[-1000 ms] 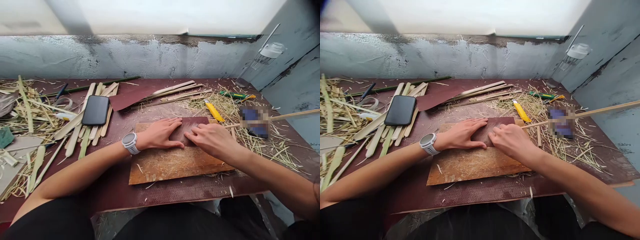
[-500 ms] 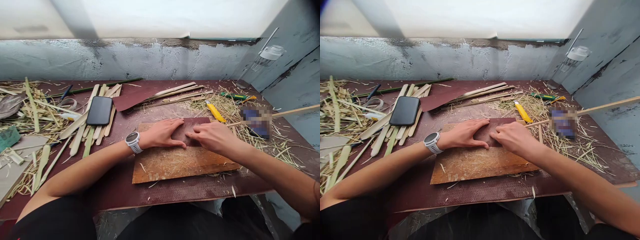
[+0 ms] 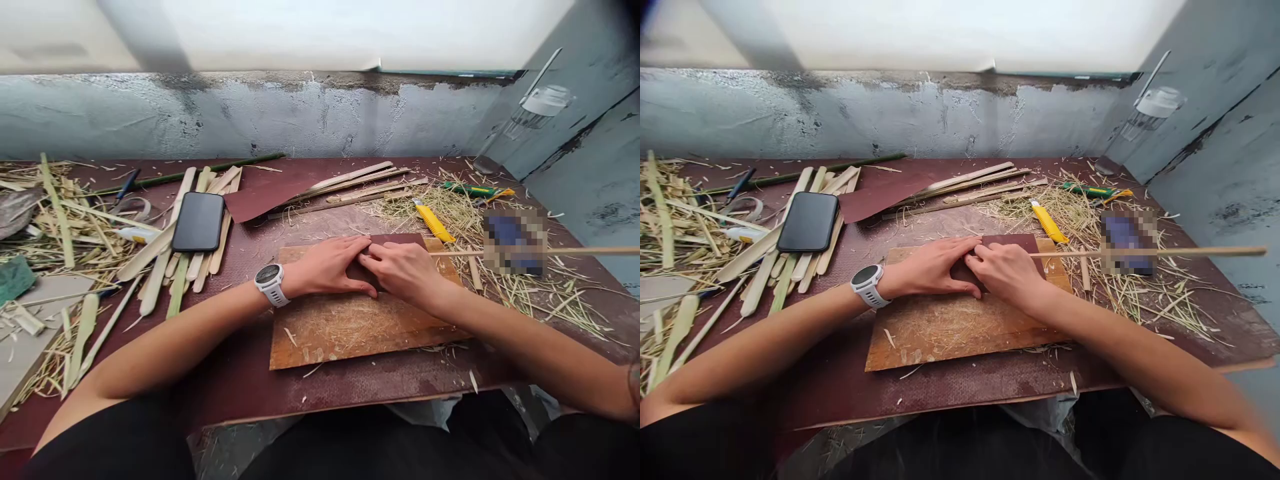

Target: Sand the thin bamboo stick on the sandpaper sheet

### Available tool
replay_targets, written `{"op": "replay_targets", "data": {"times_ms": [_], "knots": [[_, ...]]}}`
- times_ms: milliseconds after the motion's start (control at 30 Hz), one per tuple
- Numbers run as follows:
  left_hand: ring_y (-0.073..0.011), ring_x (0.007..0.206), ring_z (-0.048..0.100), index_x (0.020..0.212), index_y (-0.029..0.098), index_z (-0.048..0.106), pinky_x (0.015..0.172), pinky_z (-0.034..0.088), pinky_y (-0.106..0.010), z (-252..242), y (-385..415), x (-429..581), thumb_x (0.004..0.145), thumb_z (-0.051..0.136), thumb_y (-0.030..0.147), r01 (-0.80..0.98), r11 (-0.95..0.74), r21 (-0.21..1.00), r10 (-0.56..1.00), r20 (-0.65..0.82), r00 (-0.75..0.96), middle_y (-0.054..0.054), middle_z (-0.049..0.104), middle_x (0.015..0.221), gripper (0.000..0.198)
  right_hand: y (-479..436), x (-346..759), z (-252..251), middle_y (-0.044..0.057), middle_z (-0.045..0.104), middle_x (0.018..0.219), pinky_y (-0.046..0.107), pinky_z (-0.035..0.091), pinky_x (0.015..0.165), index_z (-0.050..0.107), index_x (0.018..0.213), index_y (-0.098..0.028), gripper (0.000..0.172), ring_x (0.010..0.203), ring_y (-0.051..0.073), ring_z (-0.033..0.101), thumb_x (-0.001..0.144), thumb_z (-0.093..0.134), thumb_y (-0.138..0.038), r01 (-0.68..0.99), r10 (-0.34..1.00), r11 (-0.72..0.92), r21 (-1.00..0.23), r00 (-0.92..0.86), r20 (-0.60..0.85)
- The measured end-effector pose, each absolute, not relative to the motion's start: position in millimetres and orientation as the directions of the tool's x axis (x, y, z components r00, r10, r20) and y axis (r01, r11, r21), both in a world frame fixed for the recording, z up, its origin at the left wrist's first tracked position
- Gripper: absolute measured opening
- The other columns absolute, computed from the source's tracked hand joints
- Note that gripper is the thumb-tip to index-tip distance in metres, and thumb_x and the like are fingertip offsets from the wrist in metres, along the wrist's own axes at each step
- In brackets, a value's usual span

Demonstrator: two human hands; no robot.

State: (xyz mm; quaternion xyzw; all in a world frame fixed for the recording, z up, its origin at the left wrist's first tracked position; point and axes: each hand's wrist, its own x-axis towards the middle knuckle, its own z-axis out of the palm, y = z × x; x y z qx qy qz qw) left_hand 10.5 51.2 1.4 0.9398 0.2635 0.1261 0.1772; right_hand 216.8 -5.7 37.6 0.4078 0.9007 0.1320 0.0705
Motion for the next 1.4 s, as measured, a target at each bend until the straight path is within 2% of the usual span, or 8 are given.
{"op": "replay_targets", "data": {"times_ms": [100, 300, 633, 767, 933, 1100, 1267, 1400], "knots": [[-0.0328, 0.148, 0.053, 0.157, 0.011, 0.044, 0.125, 0.041, -0.042, 1.1, 51.7, 9.7, 0.080, 0.073, 0.083, 0.458, -0.799, 0.388, 0.538, 0.123, 0.834, -0.019, 0.051, 0.160, 0.109, -15.3, 230.1, 42.7, 0.009, 0.075, 0.104, 0.034, 0.030, 0.063, 0.067, 0.132, -0.016, 0.031, 0.084, 0.020, 0.068, 0.103, 0.055, -0.015, 0.684, 0.726, 0.663, 0.304, -0.686, -0.040], [-0.0336, 0.149, 0.050, 0.158, 0.010, 0.042, 0.126, 0.039, -0.043, 1.8, 51.4, 9.5, 0.081, 0.066, 0.088, 0.459, -0.795, 0.397, 0.537, 0.108, 0.837, -0.019, 0.050, 0.161, 0.112, -24.2, 257.5, 64.6, 0.002, 0.074, 0.089, 0.034, 0.022, 0.060, 0.072, 0.122, -0.023, 0.032, 0.075, 0.017, 0.067, 0.096, 0.063, -0.007, 0.669, 0.714, 0.697, 0.257, -0.678, -0.175], [-0.0332, 0.141, 0.059, 0.152, 0.013, 0.048, 0.120, 0.046, -0.042, 2.5, 53.2, 10.9, 0.080, 0.074, 0.082, 0.430, -0.799, 0.420, 0.524, 0.138, 0.840, -0.019, 0.057, 0.154, 0.103, -2.4, 218.9, 43.5, 0.012, 0.076, 0.115, 0.033, 0.027, 0.060, 0.069, 0.127, -0.016, 0.029, 0.085, 0.020, 0.069, 0.107, 0.048, -0.019, 0.693, 0.737, 0.656, 0.298, -0.674, -0.054], [-0.0349, 0.142, 0.058, 0.156, 0.013, 0.044, 0.120, 0.046, -0.045, 3.2, 53.0, 10.0, 0.079, 0.070, 0.087, 0.462, -0.786, 0.411, 0.547, 0.113, 0.830, -0.019, 0.055, 0.157, 0.109, -8.4, 235.9, 50.1, 0.008, 0.076, 0.105, 0.034, 0.026, 0.060, 0.070, 0.130, -0.019, 0.032, 0.080, 0.019, 0.068, 0.103, 0.054, -0.013, 0.683, 0.726, 0.675, 0.278, -0.682, -0.088], [-0.0342, 0.145, 0.055, 0.158, 0.014, 0.042, 0.122, 0.043, -0.044, 3.7, 51.9, 9.8, 0.080, 0.066, 0.089, 0.467, -0.790, 0.398, 0.546, 0.108, 0.831, -0.018, 0.052, 0.160, 0.111, -16.1, 268.0, 64.0, 0.002, 0.075, 0.088, 0.033, 0.027, 0.062, 0.075, 0.120, -0.026, 0.031, 0.071, 0.017, 0.067, 0.093, 0.066, -0.012, 0.665, 0.696, 0.718, 0.204, -0.696, -0.179], [-0.0349, 0.143, 0.057, 0.157, 0.014, 0.043, 0.120, 0.045, -0.045, 2.8, 52.6, 10.1, 0.081, 0.066, 0.089, 0.449, -0.798, 0.401, 0.535, 0.130, 0.835, -0.019, 0.054, 0.158, 0.109, -3.1, 254.1, 58.8, 0.003, 0.076, 0.092, 0.035, 0.023, 0.059, 0.073, 0.128, -0.025, 0.034, 0.075, 0.017, 0.068, 0.098, 0.060, -0.015, 0.651, 0.692, 0.719, 0.244, -0.704, -0.162], [-0.0342, 0.139, 0.060, 0.153, 0.015, 0.047, 0.118, 0.047, -0.045, 0.6, 54.4, 10.2, 0.081, 0.065, 0.089, 0.420, -0.805, 0.420, 0.520, 0.159, 0.839, -0.018, 0.057, 0.155, 0.105, 4.6, 230.0, 46.3, 0.009, 0.077, 0.115, 0.033, 0.027, 0.062, 0.069, 0.134, -0.020, 0.033, 0.086, 0.019, 0.068, 0.105, 0.053, -0.019, 0.684, 0.718, 0.682, 0.258, -0.694, -0.058], [-0.0356, 0.142, 0.058, 0.157, 0.013, 0.044, 0.119, 0.046, -0.047, -0.9, 54.9, 9.7, 0.079, 0.062, 0.093, 0.461, -0.788, 0.409, 0.550, 0.131, 0.825, -0.020, 0.054, 0.157, 0.113, -6.9, 246.9, 50.6, 0.006, 0.077, 0.103, 0.033, 0.023, 0.060, 0.069, 0.136, -0.024, 0.036, 0.079, 0.018, 0.067, 0.103, 0.056, -0.017, 0.702, 0.742, 0.663, 0.260, -0.662, -0.105]]}}
